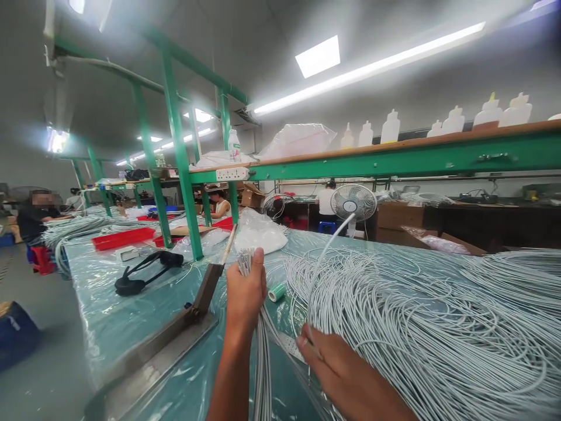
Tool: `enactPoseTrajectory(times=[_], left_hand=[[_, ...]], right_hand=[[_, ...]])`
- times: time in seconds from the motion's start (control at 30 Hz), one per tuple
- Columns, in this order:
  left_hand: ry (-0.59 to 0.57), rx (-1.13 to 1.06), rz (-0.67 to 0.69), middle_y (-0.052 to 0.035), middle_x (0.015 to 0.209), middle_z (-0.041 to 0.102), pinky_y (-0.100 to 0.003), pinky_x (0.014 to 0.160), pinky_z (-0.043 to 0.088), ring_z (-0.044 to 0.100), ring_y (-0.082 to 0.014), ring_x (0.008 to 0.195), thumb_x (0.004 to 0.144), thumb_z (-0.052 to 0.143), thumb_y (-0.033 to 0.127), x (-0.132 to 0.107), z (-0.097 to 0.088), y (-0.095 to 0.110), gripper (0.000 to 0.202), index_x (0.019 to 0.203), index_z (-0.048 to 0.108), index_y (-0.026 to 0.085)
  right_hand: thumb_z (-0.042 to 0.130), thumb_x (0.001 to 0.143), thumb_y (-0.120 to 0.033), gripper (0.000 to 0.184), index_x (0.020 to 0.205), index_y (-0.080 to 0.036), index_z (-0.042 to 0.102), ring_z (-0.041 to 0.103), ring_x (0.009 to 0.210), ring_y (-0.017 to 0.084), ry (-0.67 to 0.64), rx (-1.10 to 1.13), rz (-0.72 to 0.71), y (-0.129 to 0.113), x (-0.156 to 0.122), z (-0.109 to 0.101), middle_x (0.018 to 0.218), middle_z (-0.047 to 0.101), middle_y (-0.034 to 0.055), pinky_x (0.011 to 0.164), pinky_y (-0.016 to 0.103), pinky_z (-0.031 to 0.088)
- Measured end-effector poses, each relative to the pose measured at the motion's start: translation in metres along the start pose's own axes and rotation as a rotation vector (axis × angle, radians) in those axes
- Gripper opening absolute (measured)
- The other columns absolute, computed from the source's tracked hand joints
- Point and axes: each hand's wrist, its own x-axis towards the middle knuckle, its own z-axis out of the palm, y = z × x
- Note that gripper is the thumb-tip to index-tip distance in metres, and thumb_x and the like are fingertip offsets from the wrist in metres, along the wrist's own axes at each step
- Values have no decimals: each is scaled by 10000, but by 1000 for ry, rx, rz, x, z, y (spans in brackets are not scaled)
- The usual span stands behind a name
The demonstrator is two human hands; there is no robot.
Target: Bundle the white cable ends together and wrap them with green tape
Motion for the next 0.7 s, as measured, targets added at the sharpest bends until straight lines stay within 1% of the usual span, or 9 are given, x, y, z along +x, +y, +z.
enactPoseTrajectory(times=[0.07, 0.13, 0.23, 0.3, 0.33, 0.4, 0.5, 0.6, 0.7], left_hand=[[-11, -50, -24, 98, 460, 247, -155, 296, 176, 201, -30, 333, 786, 654, 583, 0, 1, 1, 520, 617, 357, 190], [-93, -180, -74, 99, 495, 271, -148, 281, 178, 186, -23, 330, 755, 658, 631, 0, 1, 3, 515, 674, 420, 181], [-215, -389, -151, 88, 541, 315, -142, 273, 208, 186, -8, 329, 699, 575, 780, 0, -1, 6, 627, 720, 486, 160], [-253, -461, -160, 84, 551, 323, -141, 272, 227, 193, 1, 323, 660, 531, 842, -1, -4, 7, 697, 715, 500, 149], [-254, -466, -149, 84, 555, 326, -139, 272, 233, 196, 4, 321, 656, 556, 830, -1, -4, 7, 688, 718, 502, 147], [-223, -417, -111, 89, 560, 330, -131, 274, 239, 208, 5, 321, 675, 661, 725, 0, -4, 6, 600, 727, 492, 152], [-135, -310, -63, 93, 553, 319, -129, 268, 226, 220, -2, 323, 715, 735, 571, 1, 0, 3, 504, 698, 439, 164], [-72, -266, -63, 93, 544, 303, -131, 267, 211, 229, -8, 330, 727, 743, 531, 3, 2, 1, 517, 657, 376, 174], [-82, -298, -89, 93, 551, 294, -130, 270, 203, 221, -8, 341, 726, 740, 537, 3, 1, 4, 526, 652, 363, 177]], right_hand=[[325, 953, -517, 434, 1111, -259, 636, 600, 997, 269, -83, -84, -22, -3, -4, -2, 1069, 652, 96, 851, 362, 442], [366, 934, -487, 398, 1124, -274, 643, 608, 957, 274, -138, -127, -21, -3, -7, -2, 1084, 650, 100, 798, 359, 451], [380, 926, -504, 407, 1155, -296, 644, 608, 948, 276, -138, -141, -20, 4, -8, 0, 1094, 647, 95, 788, 363, 450], [388, 926, -517, 395, 1125, -305, 656, 610, 916, 259, -105, -139, 1, 11, -8, 2, 1038, 655, 76, 769, 345, 448], [395, 928, -514, 383, 1107, -305, 661, 610, 901, 247, -94, -140, 8, 15, -8, 4, 1013, 656, 66, 757, 331, 446], [406, 931, -476, 348, 1063, -288, 667, 611, 883, 234, -91, -171, 7, 18, -8, 6, 989, 651, 60, 735, 315, 439], [376, 944, -373, 328, 1062, -241, 653, 622, 904, 245, -90, -244, -28, 13, -8, 4, 1009, 646, 92, 735, 317, 429], [368, 932, -279, 330, 1103, -194, 637, 645, 890, 259, -122, -306, -81, 1, -7, -1, 987, 666, 130, 690, 297, 421], [446, 865, -193, 287, 1069, -174, 647, 662, 801, 260, -227, -387, -102, -4, -4, -2, 922, 691, 131, 570, 262, 351]])
